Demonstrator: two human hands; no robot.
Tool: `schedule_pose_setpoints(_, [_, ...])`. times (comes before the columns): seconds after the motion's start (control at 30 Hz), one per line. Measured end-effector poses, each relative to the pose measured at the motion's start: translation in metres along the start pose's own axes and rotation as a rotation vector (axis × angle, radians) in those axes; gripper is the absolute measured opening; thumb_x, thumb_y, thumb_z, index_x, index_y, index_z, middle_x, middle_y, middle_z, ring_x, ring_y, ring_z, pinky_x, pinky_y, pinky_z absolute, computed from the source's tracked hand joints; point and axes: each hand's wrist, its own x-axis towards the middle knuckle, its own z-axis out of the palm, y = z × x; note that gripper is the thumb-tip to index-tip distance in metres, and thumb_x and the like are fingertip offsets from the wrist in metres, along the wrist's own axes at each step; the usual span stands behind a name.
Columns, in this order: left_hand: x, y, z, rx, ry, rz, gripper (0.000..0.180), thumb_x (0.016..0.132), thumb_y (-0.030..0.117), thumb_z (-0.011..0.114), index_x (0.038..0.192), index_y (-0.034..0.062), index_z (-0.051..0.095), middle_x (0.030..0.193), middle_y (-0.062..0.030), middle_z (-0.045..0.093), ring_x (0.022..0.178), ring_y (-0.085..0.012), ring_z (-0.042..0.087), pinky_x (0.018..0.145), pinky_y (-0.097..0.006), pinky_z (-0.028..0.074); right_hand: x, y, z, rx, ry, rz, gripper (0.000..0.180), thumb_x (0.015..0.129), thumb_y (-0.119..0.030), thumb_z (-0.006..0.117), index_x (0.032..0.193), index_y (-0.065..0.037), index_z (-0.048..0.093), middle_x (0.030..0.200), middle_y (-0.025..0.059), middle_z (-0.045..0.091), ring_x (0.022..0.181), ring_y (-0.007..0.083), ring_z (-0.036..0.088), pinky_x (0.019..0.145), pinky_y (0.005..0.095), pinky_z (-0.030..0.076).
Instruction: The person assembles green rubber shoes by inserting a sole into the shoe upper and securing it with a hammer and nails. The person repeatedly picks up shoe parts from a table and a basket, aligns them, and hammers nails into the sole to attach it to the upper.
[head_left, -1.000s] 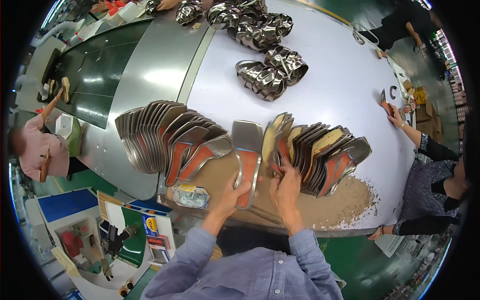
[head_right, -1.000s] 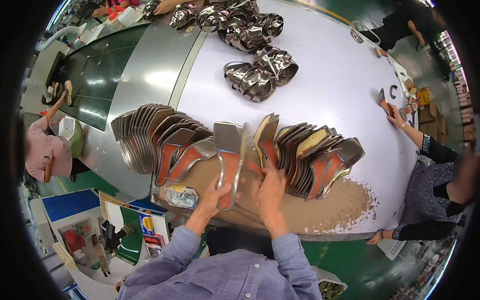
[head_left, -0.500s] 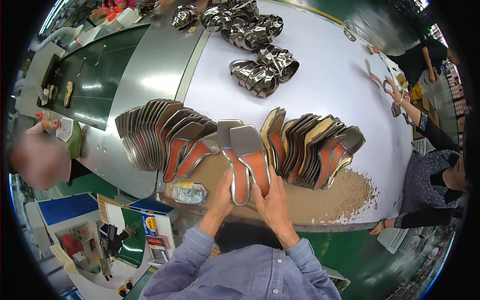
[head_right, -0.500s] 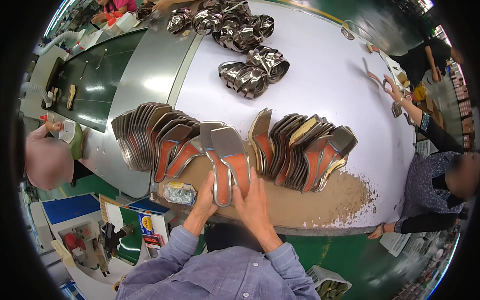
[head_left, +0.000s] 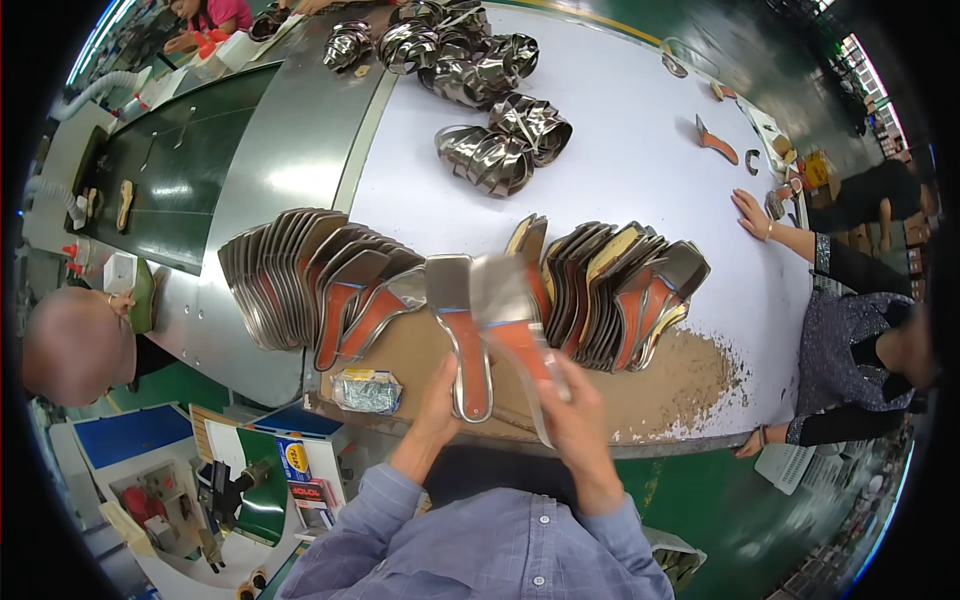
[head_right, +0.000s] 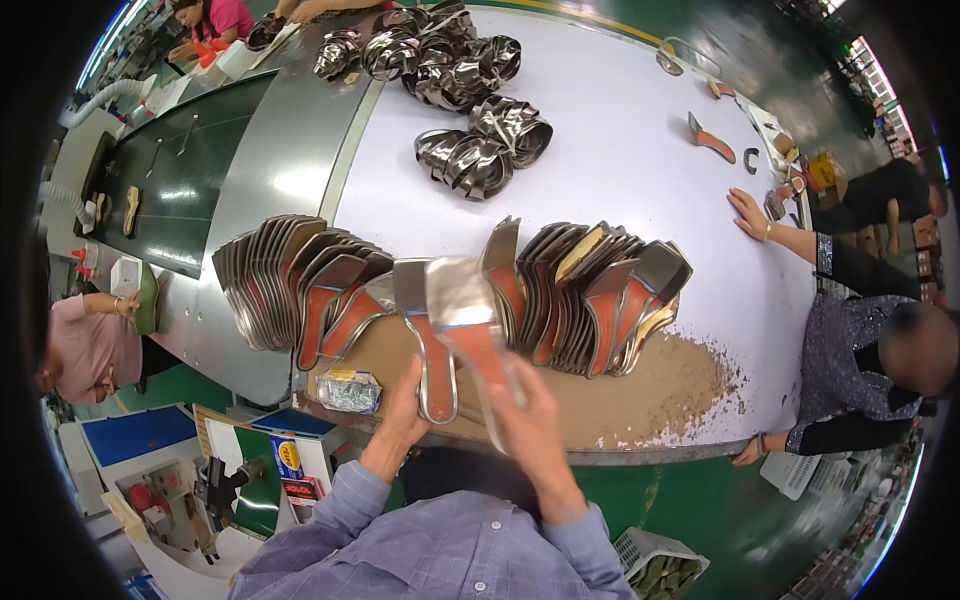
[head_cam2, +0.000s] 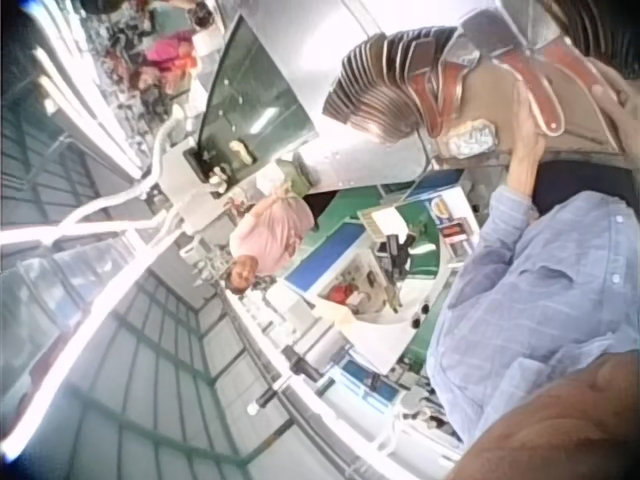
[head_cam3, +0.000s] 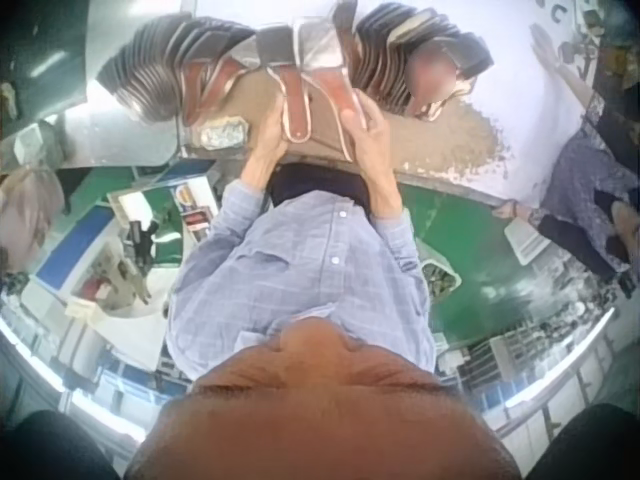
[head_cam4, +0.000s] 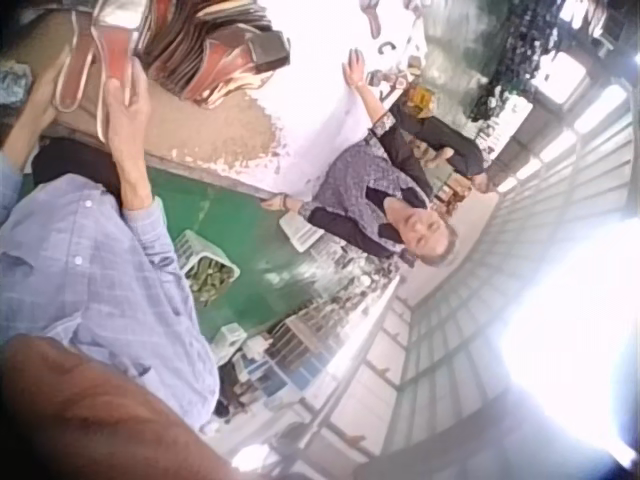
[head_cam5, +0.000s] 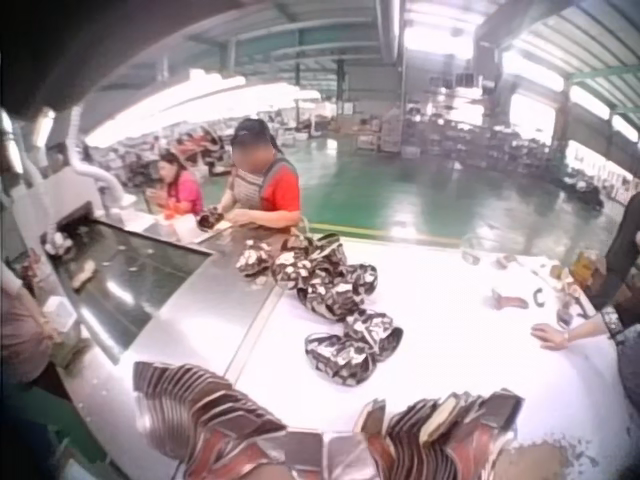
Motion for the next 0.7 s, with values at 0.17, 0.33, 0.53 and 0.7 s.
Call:
schedule_pose_setpoints(0.17, [-0.002,-0.007,0.005,-0.031,-0.075,-0.014,0.053,0.105,0.047,0.047,0.136,0.0044,0.051,0.122,-0.0118,0.064,0.093,-0.0169,0.066,0.079,-0.033,0.057,-0.010,-0.070,-0.084,0.344,0.503,-0.105,0.040,0.100,-0.018,0.062,0.133,0.003,0.056,0.112,0.0096,0.064,0.088,0.0094,0.060,0.074,0.0233,0.048])
schedule_pose_setpoints(0.33, [-0.002,-0.015,0.016,-0.055,-0.067,-0.030,0.051,0.105,0.044,0.049,0.139,0.0056,0.048,0.122,-0.0098,0.063,0.098,-0.0180,0.066,0.082,-0.035,0.058,-0.006,-0.031,-0.055,0.031,0.533,-0.078,0.043,0.100,-0.019,0.062,0.136,0.002,0.053,0.098,0.0069,0.065,0.078,0.0099,0.059,0.070,0.0243,0.049])
schedule_pose_setpoints(0.53, [-0.011,-0.014,0.016,0.003,0.029,0.032,0.050,0.103,0.034,0.059,0.141,0.0052,0.043,0.123,-0.0080,0.060,0.109,-0.0166,0.063,0.092,-0.036,0.055,-0.011,0.038,0.024,-0.296,-0.128,0.087,0.045,0.097,-0.025,0.067,0.131,0.003,0.058,0.101,0.0161,0.070,0.084,0.0234,0.068,0.075,0.0357,0.055])
schedule_pose_setpoints(0.7, [-0.008,-0.009,0.000,0.204,0.250,0.136,0.054,0.100,0.027,0.064,0.142,0.0010,0.042,0.124,-0.0093,0.058,0.113,-0.0169,0.059,0.096,-0.033,0.050,0.009,0.051,0.031,-0.397,-0.172,-0.040,0.042,0.097,-0.026,0.066,0.126,0.003,0.060,0.102,0.0233,0.069,0.087,0.0367,0.069,0.075,0.0406,0.055])
